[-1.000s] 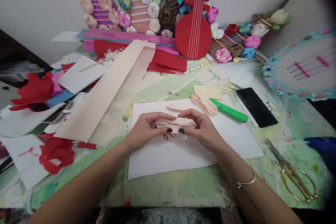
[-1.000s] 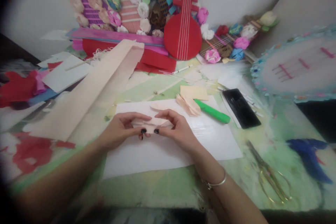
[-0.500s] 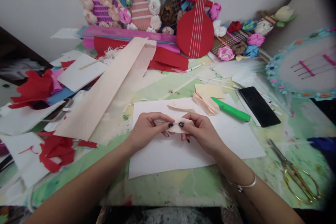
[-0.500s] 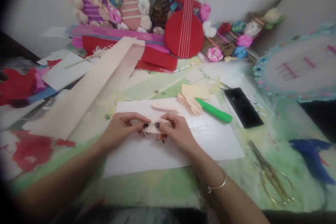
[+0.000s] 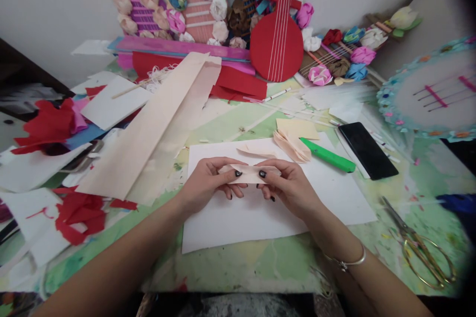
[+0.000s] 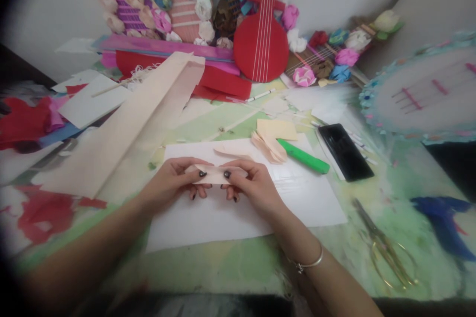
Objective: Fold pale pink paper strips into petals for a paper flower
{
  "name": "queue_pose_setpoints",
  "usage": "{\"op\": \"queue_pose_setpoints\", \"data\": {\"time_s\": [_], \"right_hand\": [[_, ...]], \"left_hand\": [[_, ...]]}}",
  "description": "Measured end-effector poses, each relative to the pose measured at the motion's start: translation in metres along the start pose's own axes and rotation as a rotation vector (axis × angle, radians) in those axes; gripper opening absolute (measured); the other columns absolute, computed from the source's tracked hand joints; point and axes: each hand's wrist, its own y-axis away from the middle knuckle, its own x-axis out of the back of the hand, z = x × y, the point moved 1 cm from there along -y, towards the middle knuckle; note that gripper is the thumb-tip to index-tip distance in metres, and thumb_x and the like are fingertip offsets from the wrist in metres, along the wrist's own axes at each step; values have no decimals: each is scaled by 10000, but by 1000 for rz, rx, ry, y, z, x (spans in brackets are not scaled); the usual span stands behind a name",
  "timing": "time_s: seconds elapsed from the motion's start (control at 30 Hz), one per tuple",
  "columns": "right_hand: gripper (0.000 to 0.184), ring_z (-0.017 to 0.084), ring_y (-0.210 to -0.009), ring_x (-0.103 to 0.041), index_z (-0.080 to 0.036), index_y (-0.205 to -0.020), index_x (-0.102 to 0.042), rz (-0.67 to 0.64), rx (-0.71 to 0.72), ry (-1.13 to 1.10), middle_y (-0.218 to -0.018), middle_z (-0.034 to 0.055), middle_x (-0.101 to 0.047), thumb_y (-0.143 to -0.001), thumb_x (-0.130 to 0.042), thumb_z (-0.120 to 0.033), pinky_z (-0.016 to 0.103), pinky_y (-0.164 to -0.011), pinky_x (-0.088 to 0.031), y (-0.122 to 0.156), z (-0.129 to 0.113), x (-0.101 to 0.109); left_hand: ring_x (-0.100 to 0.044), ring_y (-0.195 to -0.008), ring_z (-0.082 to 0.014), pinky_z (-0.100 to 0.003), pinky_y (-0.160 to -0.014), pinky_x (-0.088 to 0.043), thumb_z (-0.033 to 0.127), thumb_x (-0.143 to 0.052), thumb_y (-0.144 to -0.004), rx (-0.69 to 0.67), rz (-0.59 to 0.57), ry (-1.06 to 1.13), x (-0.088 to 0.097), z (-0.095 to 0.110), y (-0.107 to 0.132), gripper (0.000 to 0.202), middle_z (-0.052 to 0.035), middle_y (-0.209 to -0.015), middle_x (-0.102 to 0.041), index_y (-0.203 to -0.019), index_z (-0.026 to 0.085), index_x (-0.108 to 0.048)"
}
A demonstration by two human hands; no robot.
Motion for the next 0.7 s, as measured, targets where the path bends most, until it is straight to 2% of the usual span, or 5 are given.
{"op": "queue_pose_setpoints", "data": {"time_s": [0.17,0.3,0.37,0.57,0.7], "right_hand": [[155,90,-461,-575,-166,-937,-681,14,16,6,-600,-6,-637,-800,-661,-233,192,-419,-416,0,2,-1],[188,93,-454,-565,-155,-970,-686,-13,13,39,-566,-10,-622,-804,-653,-236,196,-414,-409,1,2,-3],[194,93,-454,-561,-157,-974,-689,-11,13,37,-573,-9,-622,-799,-655,-231,199,-418,-407,1,2,-4],[137,80,-441,-533,-186,-891,-714,-6,-14,-75,-566,-12,-615,-770,-657,-214,197,-416,-371,1,-2,-2],[139,80,-472,-527,-191,-833,-732,-56,-26,-189,-582,-4,-617,-728,-646,-163,211,-454,-374,1,-4,-1]], "left_hand": [[-697,-596,-182,-184,-433,-498,264,-759,-721,1,-57,-36,-3,2,2,381,-95,-781,-732,-1046,111,-632],[-645,-472,-138,-164,-396,-461,307,-718,-766,-18,51,-18,-6,2,2,297,-52,-608,-695,-968,98,-657],[-612,-428,-112,-153,-393,-449,290,-716,-769,-26,69,-3,-6,3,1,260,-31,-539,-669,-941,99,-672],[-642,-507,-120,-166,-447,-464,229,-724,-747,-8,-16,115,-1,3,2,167,-43,-614,-699,-887,140,-715],[-637,-531,-114,-179,-488,-460,127,-713,-700,-1,-71,204,4,0,1,163,-63,-671,-719,-858,151,-747]]}}
